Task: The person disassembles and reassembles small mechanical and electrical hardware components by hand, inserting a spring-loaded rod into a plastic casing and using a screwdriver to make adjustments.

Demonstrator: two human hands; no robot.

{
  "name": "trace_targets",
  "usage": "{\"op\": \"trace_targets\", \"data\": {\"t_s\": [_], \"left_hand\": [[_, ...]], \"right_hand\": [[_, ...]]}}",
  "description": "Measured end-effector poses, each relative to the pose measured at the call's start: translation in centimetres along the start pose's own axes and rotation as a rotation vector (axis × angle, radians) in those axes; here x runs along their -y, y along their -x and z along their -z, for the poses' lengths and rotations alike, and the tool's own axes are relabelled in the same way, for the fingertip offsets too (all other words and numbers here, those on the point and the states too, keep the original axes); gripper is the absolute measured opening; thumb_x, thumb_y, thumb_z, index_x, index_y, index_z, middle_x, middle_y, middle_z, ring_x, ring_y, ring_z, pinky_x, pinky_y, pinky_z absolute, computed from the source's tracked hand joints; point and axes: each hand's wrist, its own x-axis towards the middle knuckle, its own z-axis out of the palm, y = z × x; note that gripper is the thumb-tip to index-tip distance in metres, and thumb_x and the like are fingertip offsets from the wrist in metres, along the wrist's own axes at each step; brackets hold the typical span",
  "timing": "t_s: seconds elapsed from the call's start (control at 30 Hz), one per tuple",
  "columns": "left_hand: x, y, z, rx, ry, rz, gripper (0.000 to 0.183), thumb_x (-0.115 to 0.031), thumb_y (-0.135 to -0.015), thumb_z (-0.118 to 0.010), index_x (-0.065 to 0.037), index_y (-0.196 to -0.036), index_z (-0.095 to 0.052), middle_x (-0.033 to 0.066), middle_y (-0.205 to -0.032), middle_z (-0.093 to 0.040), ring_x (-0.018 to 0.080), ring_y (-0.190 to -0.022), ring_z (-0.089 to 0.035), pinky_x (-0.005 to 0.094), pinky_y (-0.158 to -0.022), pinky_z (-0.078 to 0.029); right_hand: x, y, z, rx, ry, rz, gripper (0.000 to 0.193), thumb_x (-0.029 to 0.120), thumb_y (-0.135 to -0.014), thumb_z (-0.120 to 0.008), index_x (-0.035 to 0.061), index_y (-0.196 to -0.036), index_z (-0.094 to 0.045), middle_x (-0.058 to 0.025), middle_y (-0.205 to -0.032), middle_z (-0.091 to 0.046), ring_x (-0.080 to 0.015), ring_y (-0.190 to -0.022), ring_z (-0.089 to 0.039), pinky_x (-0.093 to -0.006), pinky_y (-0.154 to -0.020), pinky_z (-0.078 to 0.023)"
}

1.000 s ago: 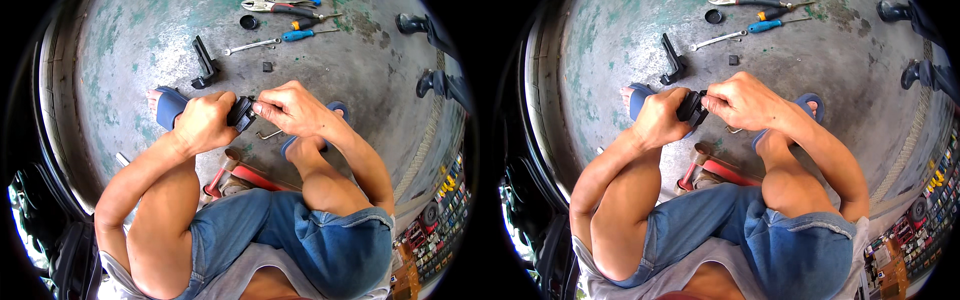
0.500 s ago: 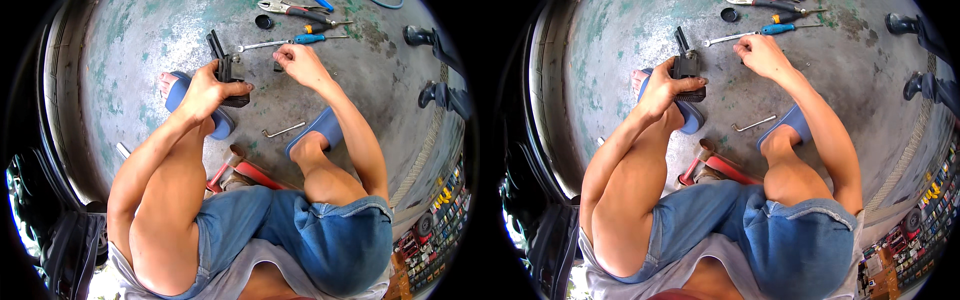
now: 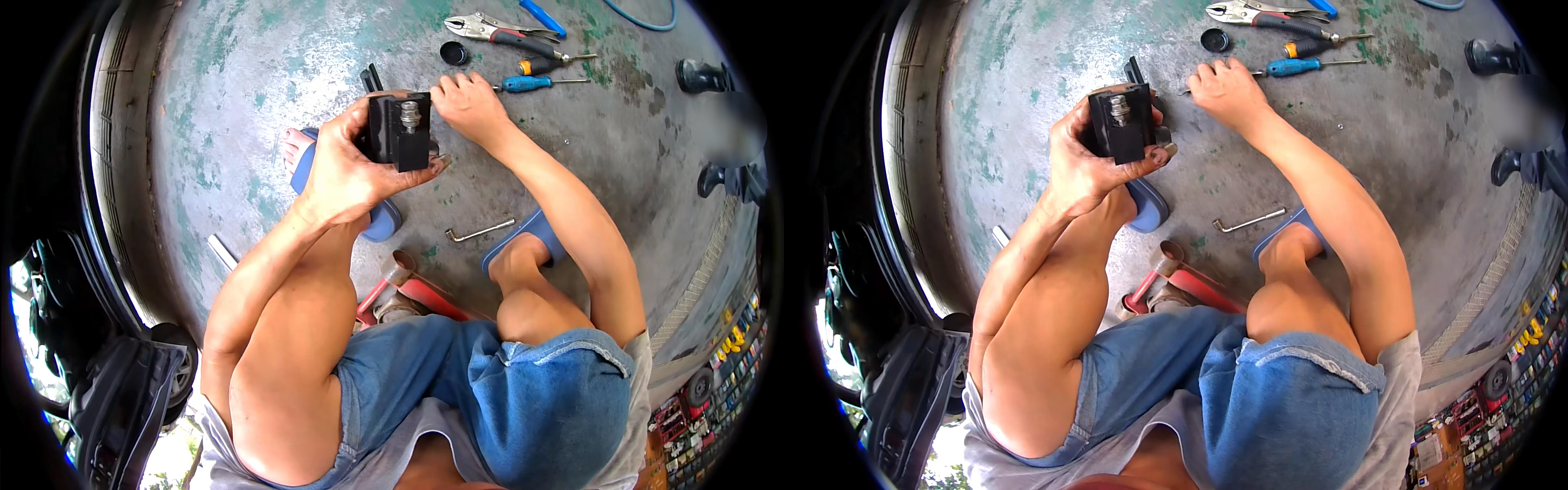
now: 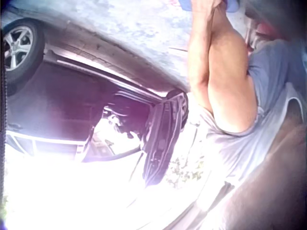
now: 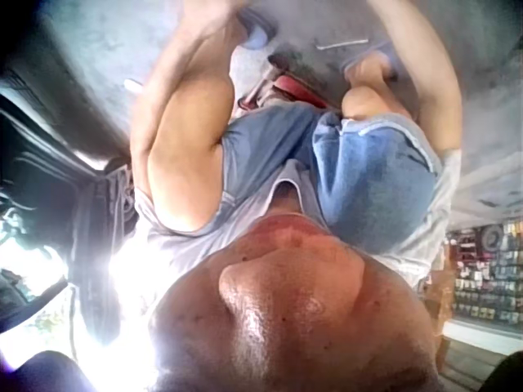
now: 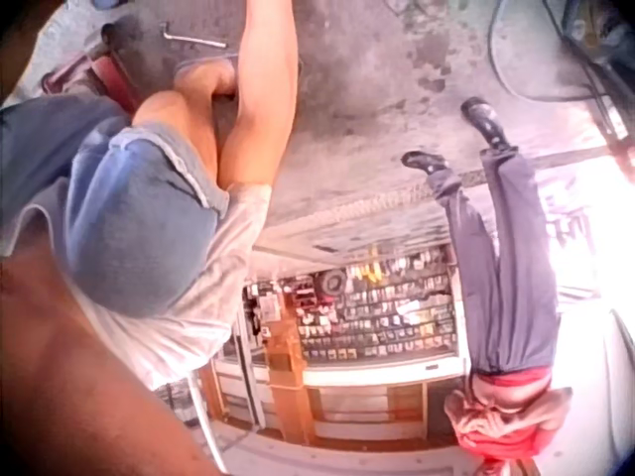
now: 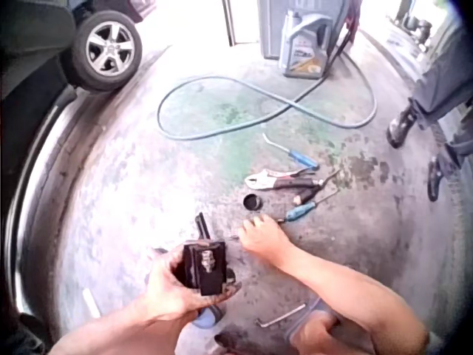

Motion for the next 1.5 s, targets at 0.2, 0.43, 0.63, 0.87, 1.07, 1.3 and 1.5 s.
{"op": "trace_targets", "data": {"t_s": [0.2,0.43,0.63,0.87,1.07,1.3,1.5], "left_hand": [[-0.6,-0.3,0.2,0.032,-0.116,0.127,0.042,-0.014,-0.067,-0.093,-0.002,-0.097,-0.067,-0.0005,-0.084,-0.069,0.0062,-0.077,-0.060,0.0259,-0.074,-0.052],[-3.1,0.1,-1.6,0.127,-0.368,0.194,0.040,-0.016,-0.067,-0.089,0.000,-0.097,-0.068,0.0045,-0.082,-0.072,0.0088,-0.074,-0.063,0.0278,-0.072,-0.054],[-2.7,0.7,-3.0,0.162,-0.518,0.104,0.039,-0.017,-0.068,-0.086,0.000,-0.099,-0.070,0.0087,-0.081,-0.074,0.0147,-0.073,-0.068,0.0317,-0.073,-0.055],[-2.4,0.1,-4.9,0.091,-0.831,-0.078,0.034,-0.024,-0.069,-0.080,-0.002,-0.089,-0.064,0.0200,-0.076,-0.070,0.0399,-0.076,-0.070,0.0450,-0.070,-0.056],[-1.0,-1.0,-5.2,0.094,-0.868,-0.147,0.032,-0.020,-0.070,-0.077,-0.001,-0.089,-0.061,0.0220,-0.071,-0.068,0.0443,-0.071,-0.068,0.0507,-0.068,-0.056],[-1.1,-1.3,-5.2,0.093,-0.922,-0.178,0.031,-0.020,-0.071,-0.075,0.000,-0.091,-0.061,0.0225,-0.067,-0.067,0.0440,-0.068,-0.068,0.0512,-0.066,-0.056],[-0.9,-1.2,-5.2,0.099,-0.987,-0.194,0.031,-0.019,-0.072,-0.073,0.000,-0.092,-0.059,0.0239,-0.067,-0.066,0.0441,-0.068,-0.068,0.0517,-0.065,-0.056]], "right_hand": [[-1.1,2.1,3.1,0.003,-0.175,-0.256,0.015,0.006,-0.081,-0.063,0.0070,-0.096,-0.061,-0.0119,-0.090,-0.060,-0.0323,-0.083,-0.067,-0.0440,-0.076,-0.056],[-0.6,5.6,13.5,-0.098,-0.750,-0.674,0.025,0.010,-0.094,-0.062,0.0041,-0.118,-0.067,-0.0184,-0.096,-0.066,-0.0373,-0.084,-0.067,-0.0442,-0.076,-0.054],[3.2,6.9,22.1,-0.131,-0.652,-0.537,0.026,0.014,-0.095,-0.067,0.0088,-0.121,-0.069,-0.0129,-0.089,-0.067,-0.0311,-0.074,-0.067,-0.0381,-0.068,-0.055],[3.5,6.6,22.4,-0.073,-0.331,-0.450,0.038,0.010,-0.084,-0.069,0.0146,-0.122,-0.069,-0.0061,-0.079,-0.060,-0.0245,-0.065,-0.066,-0.0371,-0.056,-0.055],[3.0,5.5,22.4,0.042,-0.218,-0.420,0.042,0.009,-0.079,-0.067,0.0142,-0.121,-0.069,-0.0036,-0.076,-0.057,-0.0209,-0.064,-0.067,-0.0365,-0.051,-0.055],[2.6,5.6,22.6,0.154,-0.220,-0.444,0.044,0.008,-0.078,-0.068,0.0128,-0.121,-0.069,-0.0057,-0.079,-0.060,-0.0240,-0.069,-0.069,-0.0398,-0.057,-0.057],[3.2,5.7,22.2,0.161,-0.225,-0.472,0.043,0.007,-0.081,-0.065,0.0125,-0.124,-0.067,-0.0071,-0.082,-0.063,-0.0257,-0.072,-0.071,-0.0421,-0.060,-0.058]]}}
